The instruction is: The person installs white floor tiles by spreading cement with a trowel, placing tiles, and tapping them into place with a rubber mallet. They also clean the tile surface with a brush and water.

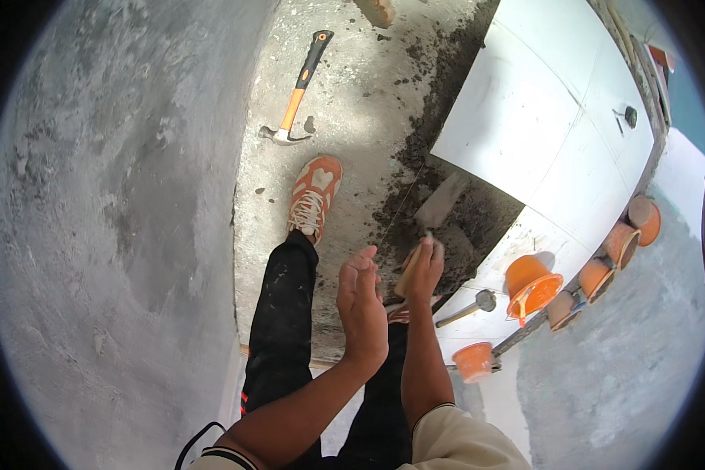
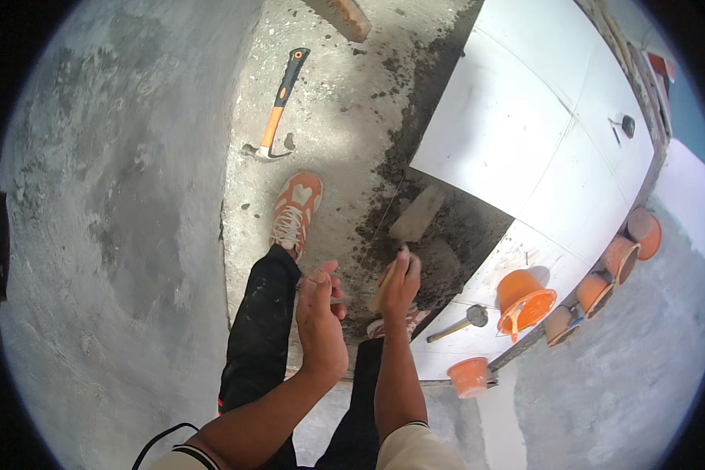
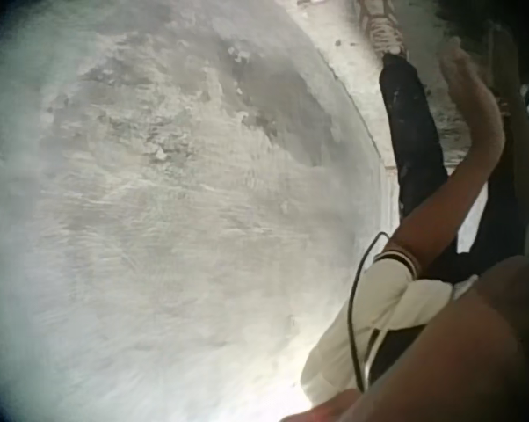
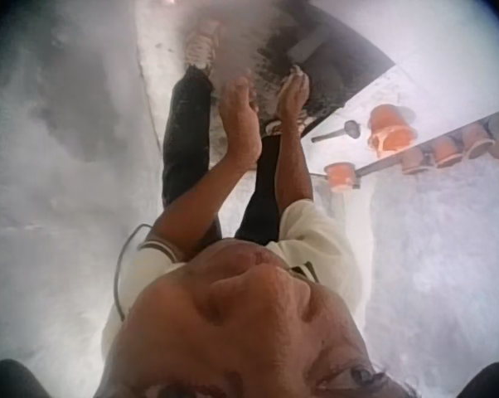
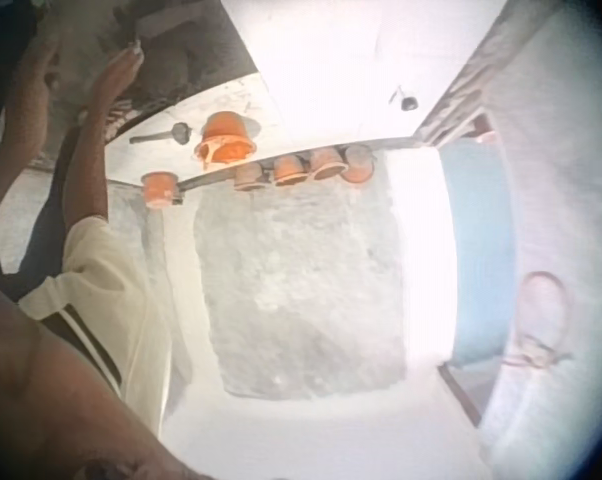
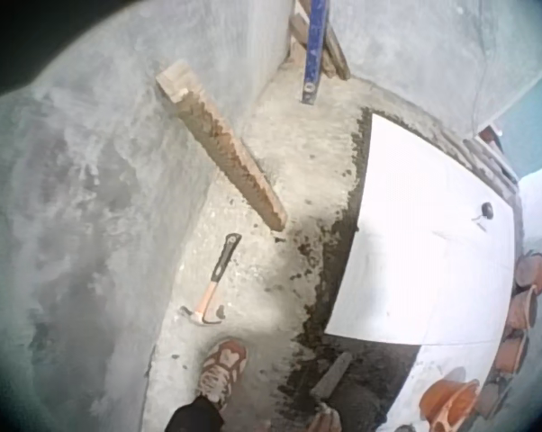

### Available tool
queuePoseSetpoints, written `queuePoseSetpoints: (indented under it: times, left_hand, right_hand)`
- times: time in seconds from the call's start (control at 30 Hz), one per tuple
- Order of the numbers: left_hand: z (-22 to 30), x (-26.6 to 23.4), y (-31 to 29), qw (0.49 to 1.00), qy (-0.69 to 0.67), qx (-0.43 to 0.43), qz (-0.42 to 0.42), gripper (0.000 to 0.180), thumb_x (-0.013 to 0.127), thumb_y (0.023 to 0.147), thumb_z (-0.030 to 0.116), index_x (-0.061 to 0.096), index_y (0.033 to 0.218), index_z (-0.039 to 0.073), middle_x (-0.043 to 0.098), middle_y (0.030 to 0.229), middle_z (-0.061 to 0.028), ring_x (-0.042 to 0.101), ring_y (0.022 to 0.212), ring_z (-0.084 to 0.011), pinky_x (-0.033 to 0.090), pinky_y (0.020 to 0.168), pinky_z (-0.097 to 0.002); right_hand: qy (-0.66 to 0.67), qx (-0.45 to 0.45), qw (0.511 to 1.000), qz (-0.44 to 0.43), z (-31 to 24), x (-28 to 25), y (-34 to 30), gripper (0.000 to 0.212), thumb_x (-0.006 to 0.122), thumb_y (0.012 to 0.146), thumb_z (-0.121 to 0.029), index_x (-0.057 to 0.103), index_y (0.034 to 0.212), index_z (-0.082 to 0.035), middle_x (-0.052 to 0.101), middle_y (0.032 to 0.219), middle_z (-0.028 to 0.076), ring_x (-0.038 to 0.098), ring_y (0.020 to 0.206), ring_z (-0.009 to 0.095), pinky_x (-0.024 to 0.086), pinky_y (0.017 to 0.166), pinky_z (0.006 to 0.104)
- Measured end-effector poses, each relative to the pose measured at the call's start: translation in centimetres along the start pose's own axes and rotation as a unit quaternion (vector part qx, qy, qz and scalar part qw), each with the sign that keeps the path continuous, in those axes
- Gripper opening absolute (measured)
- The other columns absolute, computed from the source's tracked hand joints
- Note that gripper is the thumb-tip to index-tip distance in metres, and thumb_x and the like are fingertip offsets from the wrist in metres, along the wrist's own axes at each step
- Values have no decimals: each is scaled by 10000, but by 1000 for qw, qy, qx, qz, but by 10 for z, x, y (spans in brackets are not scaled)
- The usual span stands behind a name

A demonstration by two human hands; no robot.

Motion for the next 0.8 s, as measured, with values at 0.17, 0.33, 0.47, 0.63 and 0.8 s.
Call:
queuePoseSetpoints:
  times: [0.17, 0.33, 0.47, 0.63, 0.8]
  left_hand:
    - [6, -6, 4, 999, -31, -12, 5, 417, 504, 1102, 396, 615, 1380, 105, 516, 1075, 40, 444, 941, -60, 386, 788, -249]
    - [18, -5, 8, 999, -30, -16, 0, 431, 512, 1097, 424, 609, 1389, 123, 514, 1087, 50, 444, 946, -58, 378, 809, -250]
    - [30, -5, 9, 999, -31, -26, 6, 415, 504, 1104, 417, 616, 1379, 127, 519, 1073, 51, 447, 944, -60, 376, 827, -257]
    - [42, -2, 12, 998, -46, -43, 10, 405, 492, 1114, 403, 619, 1380, 126, 524, 1054, 53, 452, 940, -60, 375, 829, -258]
    - [45, -3, 14, 999, -33, -31, 8, 401, 492, 1116, 385, 615, 1389, 118, 526, 1061, 55, 460, 947, -55, 381, 810, -246]
  right_hand:
    - [0, -79, 996, -34, -108, 43, 98, 398, 614, 1066, -433, 537, 999, -49, 569, 730, 44, 577, 548, 133, 456, 464, 292]
    - [111, -107, 988, -14, -174, 101, 229, 277, 552, 1061, -316, 548, 990, -48, 558, 713, 66, 570, 534, 170, 466, 462, 338]
    - [119, -77, 990, -12, -196, 130, 257, 280, 547, 1065, -298, 554, 1019, -22, 578, 764, 93, 579, 543, 190, 483, 467, 359]
    - [86, -97, 991, 22, -197, 147, 252, 277, 575, 1060, -277, 552, 1070, -1, 592, 790, 107, 602, 557, 206, 514, 479, 382]
    - [32, -109, 994, -4, -213, 157, 268, 315, 607, 1051, -278, 538, 1068, 29, 601, 763, 118, 655, 595, 232, 528, 481, 391]
Point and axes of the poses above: each hand's wrist, its own y-axis towards the middle knuckle, its own x-axis out of the palm, z = x × y, the point moved 1 cm from there along y, towards the middle knuckle
